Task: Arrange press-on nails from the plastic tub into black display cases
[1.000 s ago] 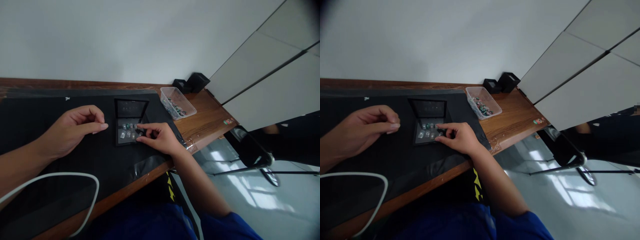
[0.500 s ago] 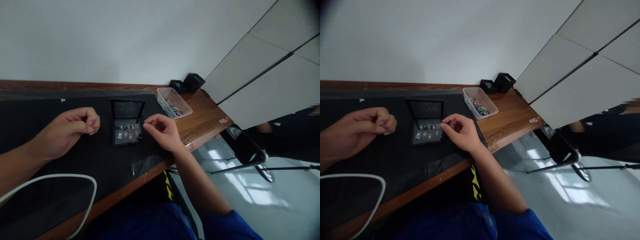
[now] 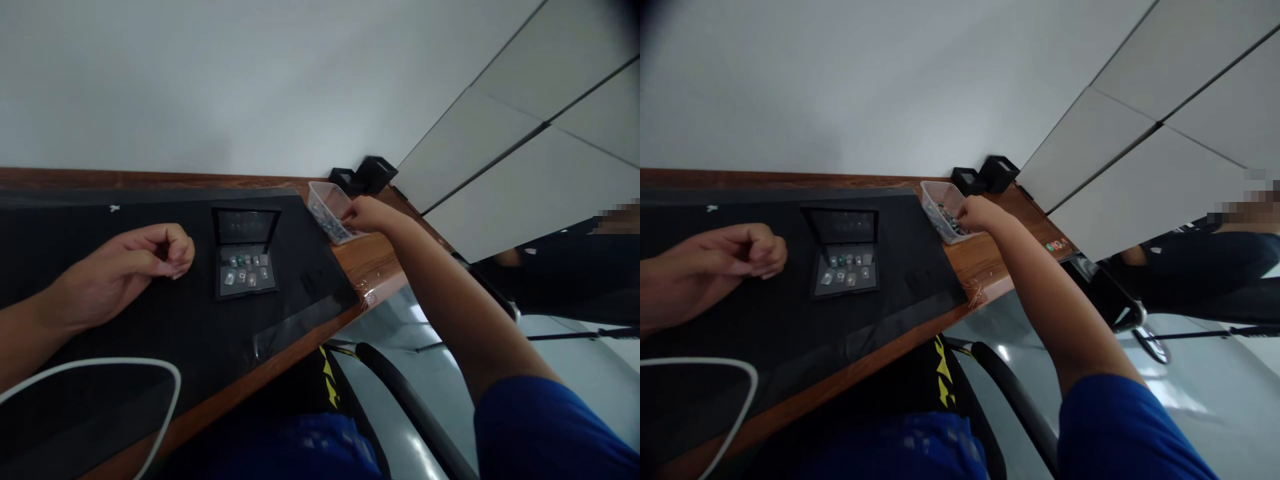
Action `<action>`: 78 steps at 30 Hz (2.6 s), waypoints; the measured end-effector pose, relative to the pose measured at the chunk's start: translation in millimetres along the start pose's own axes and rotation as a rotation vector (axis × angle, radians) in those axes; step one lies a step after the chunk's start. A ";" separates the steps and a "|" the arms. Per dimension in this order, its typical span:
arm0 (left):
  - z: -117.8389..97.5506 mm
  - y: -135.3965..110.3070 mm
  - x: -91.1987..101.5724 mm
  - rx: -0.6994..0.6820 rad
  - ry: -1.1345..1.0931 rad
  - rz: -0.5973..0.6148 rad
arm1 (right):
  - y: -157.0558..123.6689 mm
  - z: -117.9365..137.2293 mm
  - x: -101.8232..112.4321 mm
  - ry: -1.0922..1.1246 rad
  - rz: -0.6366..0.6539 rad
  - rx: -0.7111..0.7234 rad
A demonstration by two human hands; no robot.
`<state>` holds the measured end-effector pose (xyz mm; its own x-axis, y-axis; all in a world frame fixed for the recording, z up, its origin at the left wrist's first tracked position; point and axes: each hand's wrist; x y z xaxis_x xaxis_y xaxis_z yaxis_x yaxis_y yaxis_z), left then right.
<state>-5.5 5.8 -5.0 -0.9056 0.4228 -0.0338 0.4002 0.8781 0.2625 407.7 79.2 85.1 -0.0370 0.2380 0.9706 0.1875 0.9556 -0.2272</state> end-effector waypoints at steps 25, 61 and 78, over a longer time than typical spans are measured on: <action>-2.0 1.8 -1.3 0.000 0.069 0.041 | -85.1 40.8 -0.8 0.664 -0.319 0.482; -1.9 0.5 -1.9 0.037 0.097 0.051 | -112.5 65.8 -24.9 1.104 0.356 0.704; -2.4 -0.6 -2.0 0.050 0.108 0.066 | -63.9 86.0 -42.4 0.601 0.349 0.973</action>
<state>-4.3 3.9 -2.8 -0.8857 0.4562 0.0869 0.4638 0.8600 0.2126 312.8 22.9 51.6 0.3818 0.6391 0.6676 -0.7353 0.6477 -0.1995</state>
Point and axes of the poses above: each hand's wrist, its own y-axis towards the middle knuckle, its own x-axis out of the back of the hand, z = x × y, and after that the axes turned 10 degrees about -x, right-handed
